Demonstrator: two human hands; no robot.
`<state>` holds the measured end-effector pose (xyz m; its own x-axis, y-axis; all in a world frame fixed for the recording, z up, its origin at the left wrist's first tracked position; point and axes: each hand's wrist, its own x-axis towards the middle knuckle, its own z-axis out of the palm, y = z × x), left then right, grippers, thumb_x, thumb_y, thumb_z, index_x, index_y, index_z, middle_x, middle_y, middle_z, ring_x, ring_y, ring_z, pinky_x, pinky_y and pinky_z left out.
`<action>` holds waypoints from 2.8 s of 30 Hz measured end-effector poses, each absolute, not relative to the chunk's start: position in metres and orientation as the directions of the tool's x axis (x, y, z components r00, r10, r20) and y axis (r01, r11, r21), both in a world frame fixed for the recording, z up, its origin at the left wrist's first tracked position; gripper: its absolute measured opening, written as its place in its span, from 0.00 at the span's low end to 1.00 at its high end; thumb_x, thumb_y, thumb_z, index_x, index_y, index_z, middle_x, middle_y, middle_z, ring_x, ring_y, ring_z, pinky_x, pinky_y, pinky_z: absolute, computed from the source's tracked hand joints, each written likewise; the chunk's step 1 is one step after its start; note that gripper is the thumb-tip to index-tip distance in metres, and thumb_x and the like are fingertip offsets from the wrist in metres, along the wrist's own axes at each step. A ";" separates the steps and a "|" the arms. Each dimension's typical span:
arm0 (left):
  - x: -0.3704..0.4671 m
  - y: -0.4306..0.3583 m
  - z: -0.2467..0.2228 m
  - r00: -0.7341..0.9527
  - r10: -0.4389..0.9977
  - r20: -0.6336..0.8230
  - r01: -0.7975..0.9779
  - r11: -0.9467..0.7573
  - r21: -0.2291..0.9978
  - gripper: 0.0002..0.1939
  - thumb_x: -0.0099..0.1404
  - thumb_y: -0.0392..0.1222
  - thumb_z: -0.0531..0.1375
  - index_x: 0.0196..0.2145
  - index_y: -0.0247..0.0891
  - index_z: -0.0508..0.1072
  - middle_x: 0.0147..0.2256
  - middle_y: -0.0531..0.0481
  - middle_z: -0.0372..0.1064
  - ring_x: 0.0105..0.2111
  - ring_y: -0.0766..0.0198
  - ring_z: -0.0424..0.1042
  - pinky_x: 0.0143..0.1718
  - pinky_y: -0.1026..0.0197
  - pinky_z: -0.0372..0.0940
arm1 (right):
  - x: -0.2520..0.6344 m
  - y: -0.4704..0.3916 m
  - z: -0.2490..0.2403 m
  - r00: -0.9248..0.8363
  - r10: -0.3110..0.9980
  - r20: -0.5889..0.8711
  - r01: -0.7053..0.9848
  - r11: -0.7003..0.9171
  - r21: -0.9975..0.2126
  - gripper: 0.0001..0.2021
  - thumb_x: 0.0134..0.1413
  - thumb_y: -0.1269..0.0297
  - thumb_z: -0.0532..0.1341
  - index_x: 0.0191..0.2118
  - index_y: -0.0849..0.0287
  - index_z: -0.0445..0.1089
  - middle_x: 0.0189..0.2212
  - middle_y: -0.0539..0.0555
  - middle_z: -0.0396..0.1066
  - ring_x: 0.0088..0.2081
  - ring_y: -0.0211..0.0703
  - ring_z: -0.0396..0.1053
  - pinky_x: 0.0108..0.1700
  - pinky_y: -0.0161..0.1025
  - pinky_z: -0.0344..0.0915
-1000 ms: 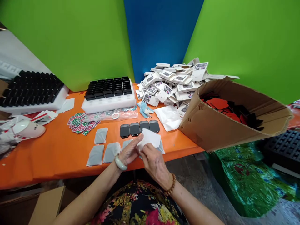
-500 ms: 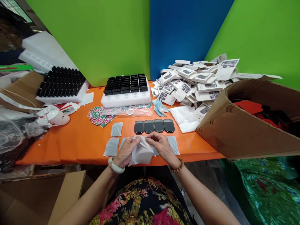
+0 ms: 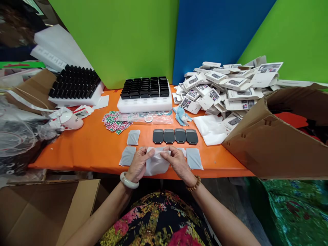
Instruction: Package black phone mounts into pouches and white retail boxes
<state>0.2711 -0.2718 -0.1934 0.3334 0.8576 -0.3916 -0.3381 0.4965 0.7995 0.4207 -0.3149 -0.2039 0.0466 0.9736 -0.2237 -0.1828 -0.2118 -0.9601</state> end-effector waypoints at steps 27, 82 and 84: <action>0.210 -0.247 -0.183 0.587 0.809 -0.034 0.321 -0.194 0.927 0.04 0.54 0.34 0.63 0.25 0.42 0.76 0.26 0.50 0.71 0.30 0.60 0.65 0.36 0.62 0.58 | 0.447 -0.177 -0.223 -0.248 0.963 -0.102 0.897 0.188 -0.400 0.28 0.37 0.64 0.70 0.49 0.58 0.64 0.46 0.62 0.68 0.48 0.59 0.64 0.46 0.48 0.58; 0.264 -0.290 -0.163 0.141 0.910 0.390 0.375 -0.414 0.830 0.09 0.60 0.37 0.62 0.40 0.40 0.72 0.40 0.47 0.73 0.43 0.59 0.71 0.49 0.55 0.63 | 0.435 -0.275 -0.166 0.072 0.997 -0.023 -0.108 -0.015 -0.994 0.15 0.50 0.51 0.63 0.27 0.59 0.65 0.22 0.47 0.64 0.24 0.33 0.58 0.26 0.32 0.55; 0.266 -0.297 -0.174 0.157 0.961 0.226 0.366 -0.269 0.891 0.16 0.57 0.38 0.65 0.44 0.40 0.72 0.43 0.45 0.73 0.45 0.57 0.70 0.49 0.56 0.63 | 0.428 -0.272 -0.170 0.058 0.996 -0.066 -0.189 -0.054 -0.980 0.16 0.47 0.51 0.65 0.27 0.59 0.66 0.23 0.47 0.65 0.23 0.33 0.59 0.26 0.32 0.55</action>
